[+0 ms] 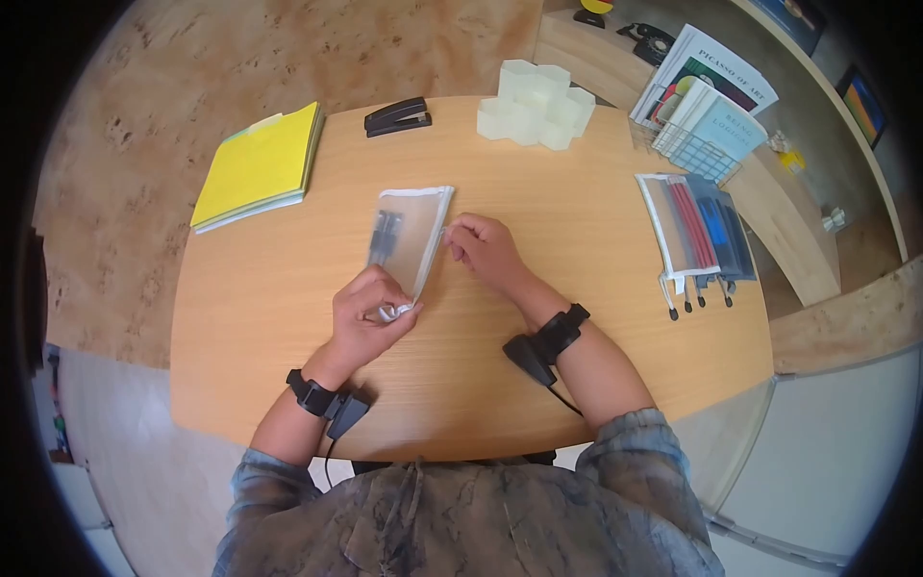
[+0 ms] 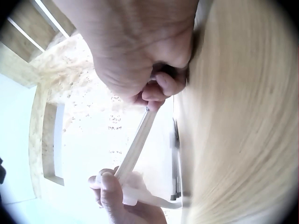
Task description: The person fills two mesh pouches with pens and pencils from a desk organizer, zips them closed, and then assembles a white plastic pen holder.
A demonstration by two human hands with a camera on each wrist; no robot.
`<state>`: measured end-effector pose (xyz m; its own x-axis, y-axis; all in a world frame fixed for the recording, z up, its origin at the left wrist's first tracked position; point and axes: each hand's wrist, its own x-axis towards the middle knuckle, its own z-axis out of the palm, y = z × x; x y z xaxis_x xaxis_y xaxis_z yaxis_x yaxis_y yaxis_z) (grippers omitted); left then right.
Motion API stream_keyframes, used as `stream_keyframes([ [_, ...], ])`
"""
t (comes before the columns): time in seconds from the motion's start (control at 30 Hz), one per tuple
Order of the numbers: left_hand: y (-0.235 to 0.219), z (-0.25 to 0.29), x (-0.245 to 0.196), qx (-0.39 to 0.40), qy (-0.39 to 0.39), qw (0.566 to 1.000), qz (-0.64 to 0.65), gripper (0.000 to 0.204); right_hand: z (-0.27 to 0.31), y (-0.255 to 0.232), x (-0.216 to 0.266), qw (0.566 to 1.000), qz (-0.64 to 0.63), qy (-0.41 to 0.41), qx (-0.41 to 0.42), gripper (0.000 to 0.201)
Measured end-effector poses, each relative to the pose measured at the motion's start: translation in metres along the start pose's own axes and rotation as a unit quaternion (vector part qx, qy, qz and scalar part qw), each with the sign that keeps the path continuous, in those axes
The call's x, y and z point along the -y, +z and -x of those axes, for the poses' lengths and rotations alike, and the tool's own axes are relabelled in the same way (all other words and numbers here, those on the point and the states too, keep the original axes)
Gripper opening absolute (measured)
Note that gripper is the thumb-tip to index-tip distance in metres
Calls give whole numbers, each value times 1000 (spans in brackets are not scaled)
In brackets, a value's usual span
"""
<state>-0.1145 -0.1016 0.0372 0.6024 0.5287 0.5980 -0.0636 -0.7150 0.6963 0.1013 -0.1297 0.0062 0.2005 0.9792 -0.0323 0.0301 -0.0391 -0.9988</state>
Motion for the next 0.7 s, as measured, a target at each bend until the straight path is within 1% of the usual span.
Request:
stream_keyframes([
  [0.07, -1, 0, -6, 10, -8, 1000, 8, 17, -7, -8, -9, 998, 15, -36, -59, 18],
  [0.17, -1, 1, -10, 21, -13, 999, 36, 19, -15, -25, -15, 986, -9, -68, -154, 19],
  [0.27, -1, 1, -8, 30, -19, 999, 32, 19, -17, -36, -15, 980, 17, -82, -179, 19],
  [0.37, -5, 0, -8, 51, -24, 998, 42, 18, -18, -37, -16, 983, 26, -76, -163, 19],
  [0.47, -4, -2, -4, 114, -18, 991, 75, 15, -17, -36, -15, 986, -42, -73, -142, 17],
  [0.57, -1, -2, -1, 165, -109, 974, 114, 13, -16, -36, -12, 989, -65, -81, -110, 16],
  [0.67, 4, 0, 9, 133, -268, 950, 93, 13, -14, -31, -8, 986, -88, -92, -106, 16],
  [0.7, 5, -1, 15, 135, -271, 949, 90, 12, -14, -31, -8, 987, -92, -92, -95, 17],
])
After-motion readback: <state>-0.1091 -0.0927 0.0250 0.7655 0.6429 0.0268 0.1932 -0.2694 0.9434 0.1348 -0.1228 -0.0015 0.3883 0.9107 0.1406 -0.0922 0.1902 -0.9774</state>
